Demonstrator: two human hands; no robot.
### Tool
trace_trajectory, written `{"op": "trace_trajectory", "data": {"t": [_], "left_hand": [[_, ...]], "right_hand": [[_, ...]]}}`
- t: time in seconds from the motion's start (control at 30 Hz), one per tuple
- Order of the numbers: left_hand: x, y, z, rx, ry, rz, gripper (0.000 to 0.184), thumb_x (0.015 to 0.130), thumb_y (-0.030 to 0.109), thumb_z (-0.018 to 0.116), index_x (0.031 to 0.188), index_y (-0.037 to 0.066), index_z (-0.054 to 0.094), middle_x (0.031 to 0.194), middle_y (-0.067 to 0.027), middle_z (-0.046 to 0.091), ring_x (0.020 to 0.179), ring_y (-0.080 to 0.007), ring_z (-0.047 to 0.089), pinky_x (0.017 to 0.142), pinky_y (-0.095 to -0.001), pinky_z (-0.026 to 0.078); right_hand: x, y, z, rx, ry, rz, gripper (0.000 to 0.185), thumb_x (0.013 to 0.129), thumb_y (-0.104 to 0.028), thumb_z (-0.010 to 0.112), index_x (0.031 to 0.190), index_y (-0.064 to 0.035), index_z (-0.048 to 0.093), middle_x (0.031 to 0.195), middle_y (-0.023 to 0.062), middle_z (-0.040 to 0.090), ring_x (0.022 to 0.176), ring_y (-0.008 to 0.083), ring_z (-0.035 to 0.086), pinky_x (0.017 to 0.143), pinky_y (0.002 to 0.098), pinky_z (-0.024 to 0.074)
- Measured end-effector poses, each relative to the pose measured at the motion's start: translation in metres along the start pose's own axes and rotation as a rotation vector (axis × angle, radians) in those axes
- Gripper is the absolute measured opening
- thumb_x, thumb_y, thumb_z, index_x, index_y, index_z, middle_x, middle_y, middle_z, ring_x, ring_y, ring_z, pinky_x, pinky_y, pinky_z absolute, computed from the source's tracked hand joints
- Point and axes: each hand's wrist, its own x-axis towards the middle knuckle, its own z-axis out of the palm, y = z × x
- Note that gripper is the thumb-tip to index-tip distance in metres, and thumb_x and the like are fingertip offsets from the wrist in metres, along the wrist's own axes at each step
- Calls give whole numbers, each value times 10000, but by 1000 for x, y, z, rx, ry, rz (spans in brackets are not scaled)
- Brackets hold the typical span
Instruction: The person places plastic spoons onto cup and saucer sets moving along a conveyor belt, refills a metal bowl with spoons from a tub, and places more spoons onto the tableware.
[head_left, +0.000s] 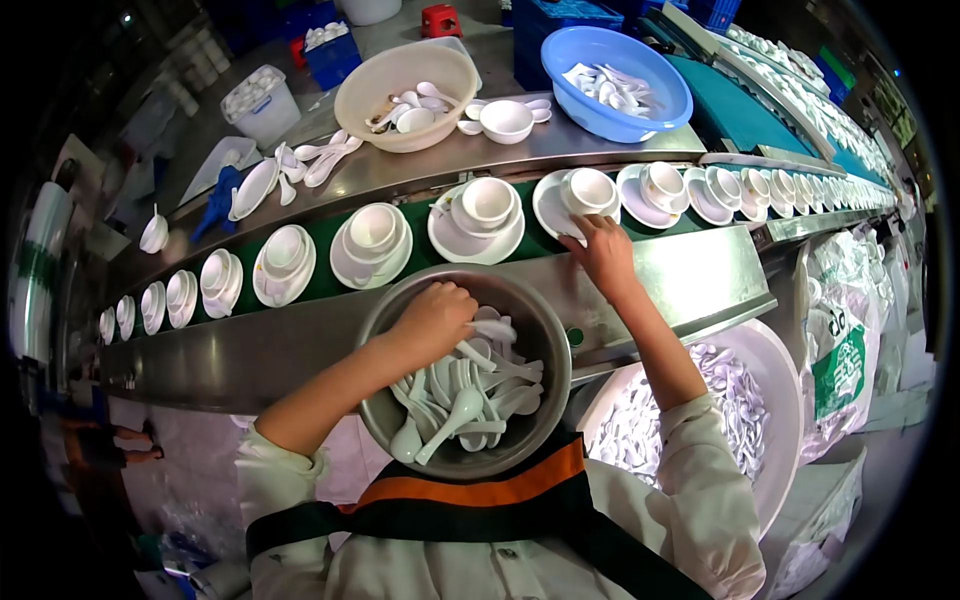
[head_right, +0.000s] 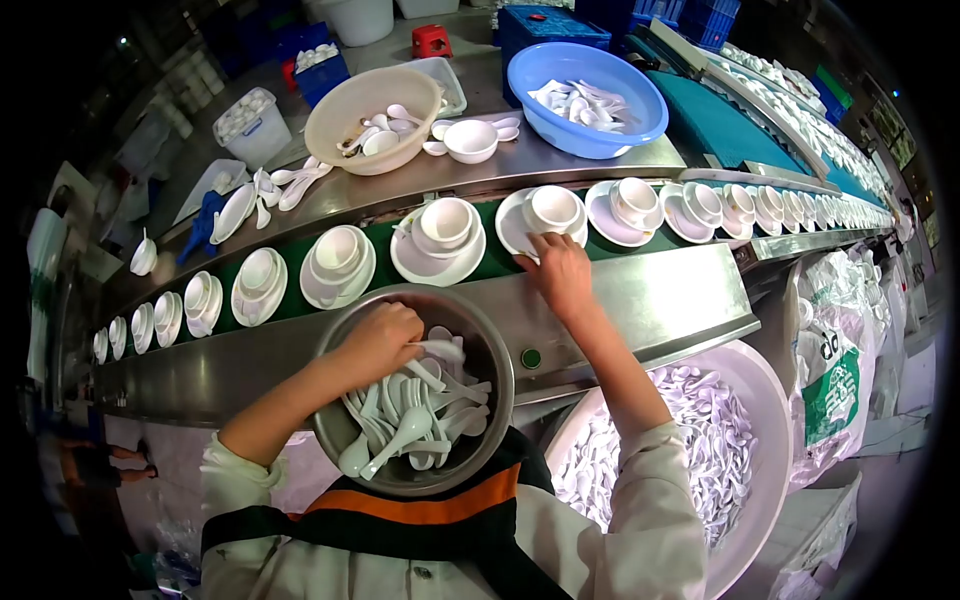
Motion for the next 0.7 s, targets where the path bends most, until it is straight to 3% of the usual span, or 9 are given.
{"op": "trace_trajectory", "data": {"t": [0.1, 0.13, 0.27, 0.3, 0.33, 0.4, 0.47, 0.53, 0.7], "left_hand": [[12, 19, -41, -226, -27, -154, 177, 744, 176, 638, 747, 32, 535, 653, -98, 545, 656, -253, 546, 603, -346, 420], [18, 27, -53, -402, -81, -323, 184, 764, 191, 620, 751, 32, 529, 631, -111, 558, 605, -277, 552, 564, -352, 420], [34, 25, -45, -536, 10, -226, 217, 774, 225, 625, 820, 27, 552, 562, -88, 545, 509, -238, 544, 514, -331, 421], [37, 31, -53, -600, -11, -361, 241, 767, 185, 662, 890, 13, 546, 680, -56, 566, 614, -139, 534, 595, -254, 430], [36, 28, -48, -600, -10, -354, 241, 767, 185, 662, 890, 13, 546, 680, -56, 566, 614, -139, 534, 595, -254, 430], [30, 10, -34, -315, 302, -208, 340, 711, 217, 694, 943, 26, 535, 811, -116, 574, 775, -252, 569, 686, -347, 447], [21, 8, -34, -327, 68, -261, 407, 669, 204, 715, 991, 39, 528, 887, -129, 545, 852, -265, 541, 753, -365, 426], [7, 6, -14, 41, -173, 28, 343, 681, 147, 679, 982, 46, 550, 879, -114, 556, 858, -272, 538, 806, -360, 405], [11, -7, 12, 32, -346, 27, 187, 699, 125, 635, 854, 51, 563, 845, -107, 559, 866, -288, 525, 805, -389, 385]], "right_hand": [[-6, -51, -44, 718, -181, 0, 346, 768, -269, 651, 1044, -65, 607, 895, 102, 615, 785, 285, 579, 678, 343, 477], [-8, -66, -58, 717, -182, 6, 346, 768, -269, 651, 1044, -65, 607, 895, 102, 615, 785, 285, 579, 678, 343, 477], [-16, -70, -60, 557, -250, -259, 247, 788, -167, 647, 1002, -50, 612, 895, 95, 633, 761, 201, 609, 633, 319, 483], [-17, -61, -56, 659, -230, -61, 208, 796, -139, 629, 981, -43, 617, 855, 99, 639, 707, 173, 609, 595, 316, 482], [-19, -51, -52, 757, -206, 139, 172, 805, -111, 612, 959, -36, 622, 814, 104, 646, 654, 146, 610, 556, 313, 482], [-16, -14, -41, 733, -150, 408, 141, 821, -87, 571, 923, -7, 626, 727, 121, 638, 563, 136, 607, 510, 298, 483], [-14, 29, -22, 606, -99, 491, 170, 834, -109, 549, 911, 23, 623, 704, 125, 634, 565, 144, 623, 482, 279, 484], [-7, 59, 0, 487, -174, 531, 214, 860, -146, 542, 941, 40, 611, 716, 105, 629, 542, 134, 600, 459, 255, 488], [4, 46, 7, 489, -243, 561, 322, 850, -236, 567, 1072, -3, 583, 838, 157, 650, 601, 202, 641, 563, 302, 508]]}}
